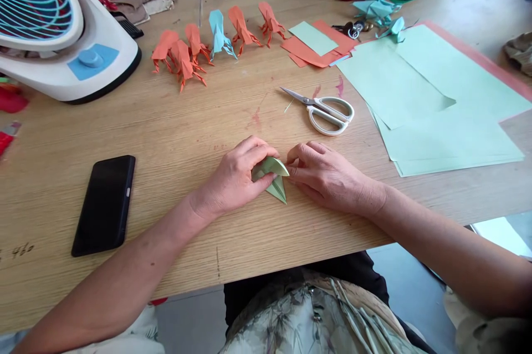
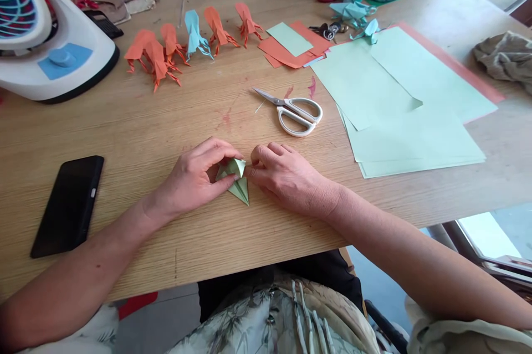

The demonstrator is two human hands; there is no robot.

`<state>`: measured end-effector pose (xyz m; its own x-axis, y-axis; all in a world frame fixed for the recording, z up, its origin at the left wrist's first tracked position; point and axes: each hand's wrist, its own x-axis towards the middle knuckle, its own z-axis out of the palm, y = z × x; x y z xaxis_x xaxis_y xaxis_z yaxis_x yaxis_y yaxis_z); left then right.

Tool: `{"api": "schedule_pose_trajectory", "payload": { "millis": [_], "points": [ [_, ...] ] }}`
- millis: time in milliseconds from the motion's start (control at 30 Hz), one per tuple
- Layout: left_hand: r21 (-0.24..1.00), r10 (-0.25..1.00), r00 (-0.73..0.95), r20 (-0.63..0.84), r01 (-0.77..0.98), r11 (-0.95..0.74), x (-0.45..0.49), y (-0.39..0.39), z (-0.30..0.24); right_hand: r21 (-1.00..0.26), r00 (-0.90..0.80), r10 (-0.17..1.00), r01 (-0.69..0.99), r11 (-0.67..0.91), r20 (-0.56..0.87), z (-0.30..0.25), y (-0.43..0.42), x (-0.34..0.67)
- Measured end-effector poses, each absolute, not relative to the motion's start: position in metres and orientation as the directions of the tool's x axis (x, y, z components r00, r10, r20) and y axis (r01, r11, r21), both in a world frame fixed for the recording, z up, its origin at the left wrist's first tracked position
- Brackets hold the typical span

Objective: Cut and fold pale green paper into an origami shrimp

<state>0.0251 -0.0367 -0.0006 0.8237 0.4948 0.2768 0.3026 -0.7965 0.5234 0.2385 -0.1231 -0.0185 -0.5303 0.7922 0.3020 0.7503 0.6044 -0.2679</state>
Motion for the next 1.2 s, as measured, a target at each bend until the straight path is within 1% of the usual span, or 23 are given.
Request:
{"api": "schedule_pose_trajectory", "payload": {
  "millis": [233, 400, 500, 667, 800, 967, 1200],
  "points": [
    [0.484, 0.493, 0.833, 0.251, 0.333, -0.809, 0.027, -0.04, 0.002, -0.3, -0.555, 0.778, 0.719, 0.627, 0.295, -0.012, -0.128, 0.241],
    [0.484, 0.517, 0.818, 0.25, 0.357, -0.799, 0.028, -0.041, 0.002, -0.352, -0.533, 0.819, 0.741, 0.572, 0.211, -0.007, -0.145, 0.241],
    [0.483, 0.535, 0.799, 0.274, 0.367, -0.795, 0.03, -0.043, 0.0, -0.363, -0.53, 0.828, 0.746, 0.558, 0.182, -0.005, -0.153, 0.238],
    [0.455, 0.577, 0.735, 0.356, 0.403, -0.794, 0.035, -0.051, -0.007, -0.335, -0.53, 0.833, 0.764, 0.551, 0.16, -0.005, -0.16, 0.24],
    [0.428, 0.58, 0.706, 0.407, 0.413, -0.804, 0.041, -0.061, -0.013, -0.344, -0.483, 0.86, 0.79, 0.508, 0.164, -0.006, -0.17, 0.24],
    [0.443, 0.61, 0.683, 0.403, 0.437, -0.782, 0.044, -0.066, -0.013, -0.398, -0.384, 0.907, 0.815, 0.422, 0.175, -0.01, -0.184, 0.224],
    [0.477, 0.619, 0.682, 0.389, 0.426, -0.769, 0.039, -0.063, -0.012, -0.333, -0.39, 0.907, 0.844, 0.421, 0.158, -0.018, -0.188, 0.214]
  ]
}}
